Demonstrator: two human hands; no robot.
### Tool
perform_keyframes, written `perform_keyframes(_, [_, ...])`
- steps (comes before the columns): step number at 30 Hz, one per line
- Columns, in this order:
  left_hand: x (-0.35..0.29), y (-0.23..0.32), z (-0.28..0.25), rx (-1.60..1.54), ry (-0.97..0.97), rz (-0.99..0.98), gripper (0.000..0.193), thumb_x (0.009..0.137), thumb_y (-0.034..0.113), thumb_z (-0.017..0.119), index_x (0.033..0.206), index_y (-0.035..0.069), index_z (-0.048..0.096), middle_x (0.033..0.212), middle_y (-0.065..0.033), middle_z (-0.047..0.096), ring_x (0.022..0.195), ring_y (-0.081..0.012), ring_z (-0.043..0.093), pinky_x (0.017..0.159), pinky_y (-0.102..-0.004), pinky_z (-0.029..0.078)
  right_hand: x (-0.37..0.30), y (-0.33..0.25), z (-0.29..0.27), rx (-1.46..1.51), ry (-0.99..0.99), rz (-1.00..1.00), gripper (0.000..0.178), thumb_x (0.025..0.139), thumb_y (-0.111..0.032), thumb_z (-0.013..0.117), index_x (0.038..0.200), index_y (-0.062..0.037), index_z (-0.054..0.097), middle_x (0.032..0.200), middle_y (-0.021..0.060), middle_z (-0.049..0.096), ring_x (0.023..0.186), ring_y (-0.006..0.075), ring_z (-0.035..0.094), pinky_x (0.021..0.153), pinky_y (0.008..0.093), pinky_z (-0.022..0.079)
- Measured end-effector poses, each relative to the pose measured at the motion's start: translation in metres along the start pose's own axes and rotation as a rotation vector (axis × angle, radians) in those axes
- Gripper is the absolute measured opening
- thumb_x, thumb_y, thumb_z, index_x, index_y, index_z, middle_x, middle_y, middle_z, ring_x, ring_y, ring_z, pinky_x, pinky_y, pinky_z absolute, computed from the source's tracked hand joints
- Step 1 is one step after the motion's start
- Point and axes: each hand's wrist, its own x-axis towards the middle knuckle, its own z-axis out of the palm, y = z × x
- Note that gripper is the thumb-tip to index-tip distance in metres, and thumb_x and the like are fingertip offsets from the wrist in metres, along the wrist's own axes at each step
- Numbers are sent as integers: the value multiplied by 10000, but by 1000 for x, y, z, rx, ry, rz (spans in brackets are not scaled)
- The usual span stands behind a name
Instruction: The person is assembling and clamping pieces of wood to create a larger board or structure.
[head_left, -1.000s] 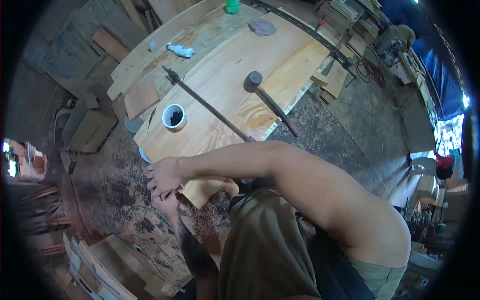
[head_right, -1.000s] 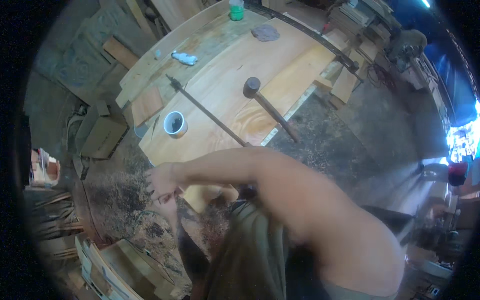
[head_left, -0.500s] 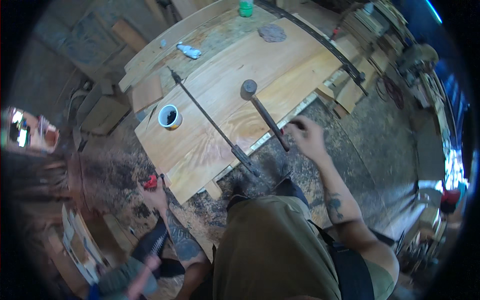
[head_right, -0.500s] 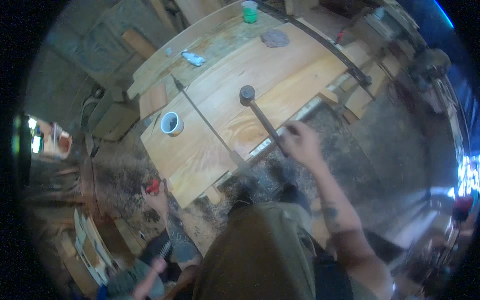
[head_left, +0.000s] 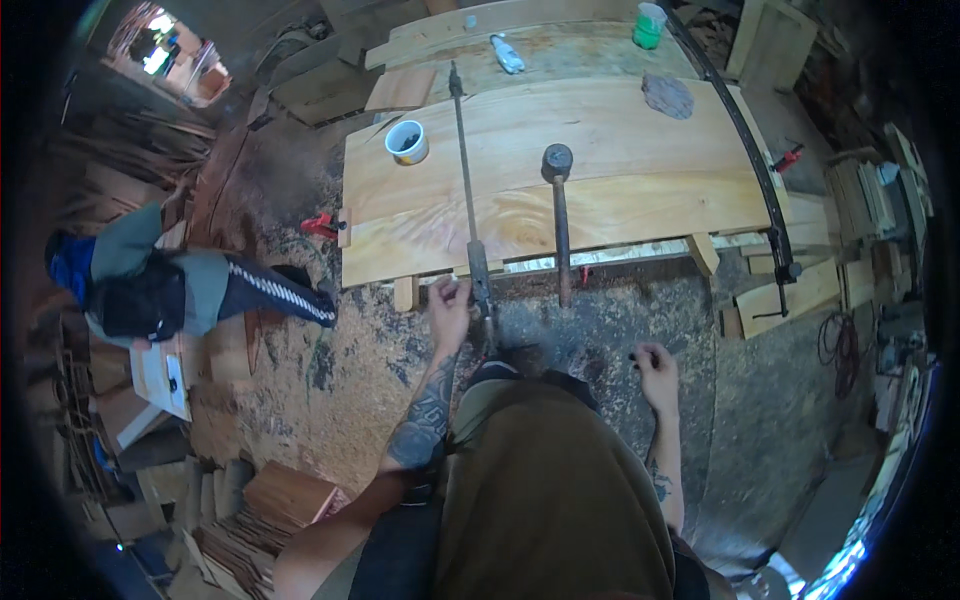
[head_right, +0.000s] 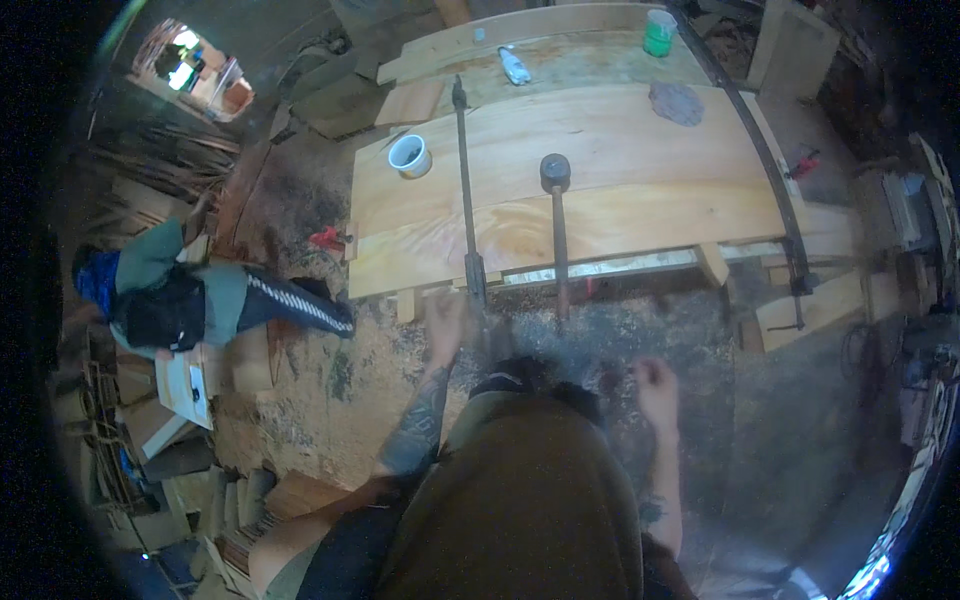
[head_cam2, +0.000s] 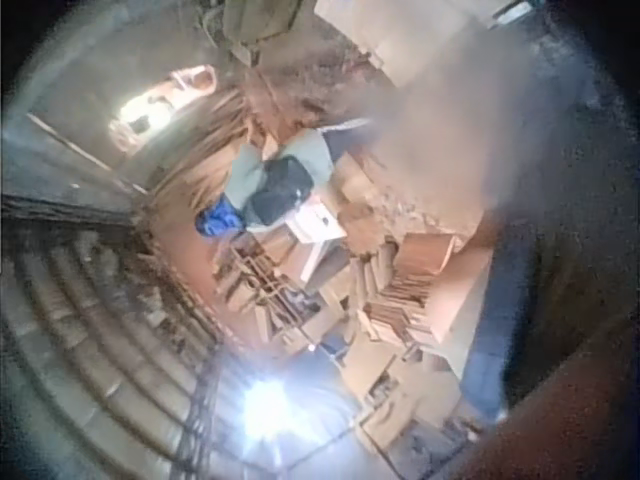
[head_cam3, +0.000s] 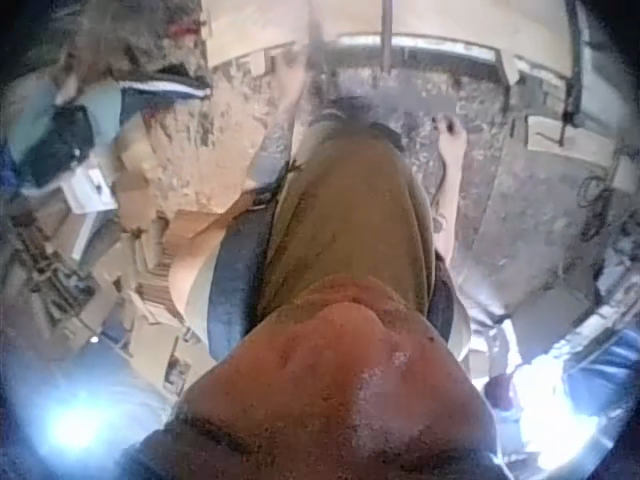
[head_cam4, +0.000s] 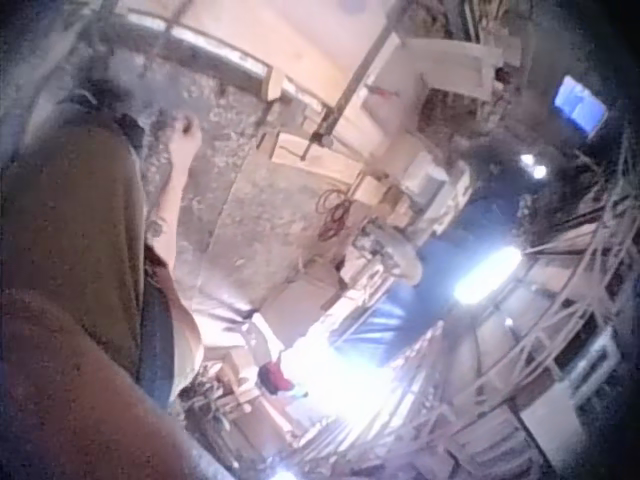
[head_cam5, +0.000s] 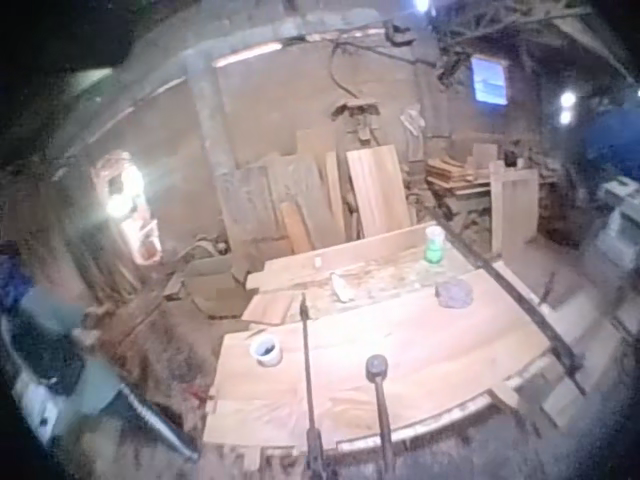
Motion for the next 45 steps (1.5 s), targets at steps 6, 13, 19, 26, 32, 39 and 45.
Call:
perform_keyframes(6, [2, -6, 18, 356, -206, -147, 813, 843, 534, 789, 1374, -22, 523, 1277, -197, 689, 1161, -313, 674, 1005, -398, 495, 15, -97, 16, -201, -270, -217, 285, 972, -219, 672, 1165, -14, 708, 976, 189, 752, 903, 279, 734, 828, 366, 556])
perform_keyframes(13, [-12, 27, 12, 503, -172, -19, 772, 819, 499, 830, 1334, -14, 569, 1195, -167, 726, 1077, -273, 706, 959, -388, 535, 13, -117, 40, -200, -301, -228, 282, 955, -224, 687, 1144, -17, 710, 1012, 196, 748, 939, 294, 738, 849, 382, 564])
perform_keyframes(19, [10, 35, -7, 288, -276, -34, 551, 876, 384, 808, 1216, -27, 668, 1076, -143, 766, 982, -222, 736, 903, -352, 565, 8, -126, 72, -225, -421, -197, 272, 950, -220, 710, 1125, -12, 712, 947, 157, 751, 862, 234, 728, 808, 358, 562])
perform_keyframes(26, [22, 57, -6, 482, -425, -126, 458, 897, 322, 791, 1195, -17, 714, 1093, -137, 775, 987, -202, 741, 871, -345, 571, 19, -133, 88, -298, -427, -202, 353, 937, -291, 711, 1153, -12, 702, 1014, 197, 747, 900, 331, 734, 837, 412, 572])
perform_keyframes(32, [36, 53, -10, 449, -525, -136, 397, 900, 259, 790, 1175, -19, 723, 1041, -130, 783, 935, -198, 741, 843, -327, 566, 22, -116, 93, -229, -373, -167, 331, 936, -297, 711, 1142, -39, 719, 1027, 194, 752, 944, 343, 740, 852, 418, 576])
perform_keyframes(39, [50, 29, -25, 366, -534, -204, 431, 892, 190, 794, 1228, -56, 683, 1068, -164, 767, 947, -218, 725, 814, -335, 563, 40, -97, 97, -176, -362, -104, 361, 944, -361, 696, 1128, -51, 721, 999, 180, 746, 937, 326, 730, 849, 411, 562])
perform_keyframes(45, [8, 135, 32, 953, -298, 351, 462, 868, 236, 792, 1221, -43, 687, 1065, -221, 747, 978, -389, 717, 868, -439, 559, 28, -89, 62, -86, -341, -175, 353, 951, -378, 677, 1105, -62, 714, 1003, 189, 737, 949, 353, 723, 834, 431, 557])
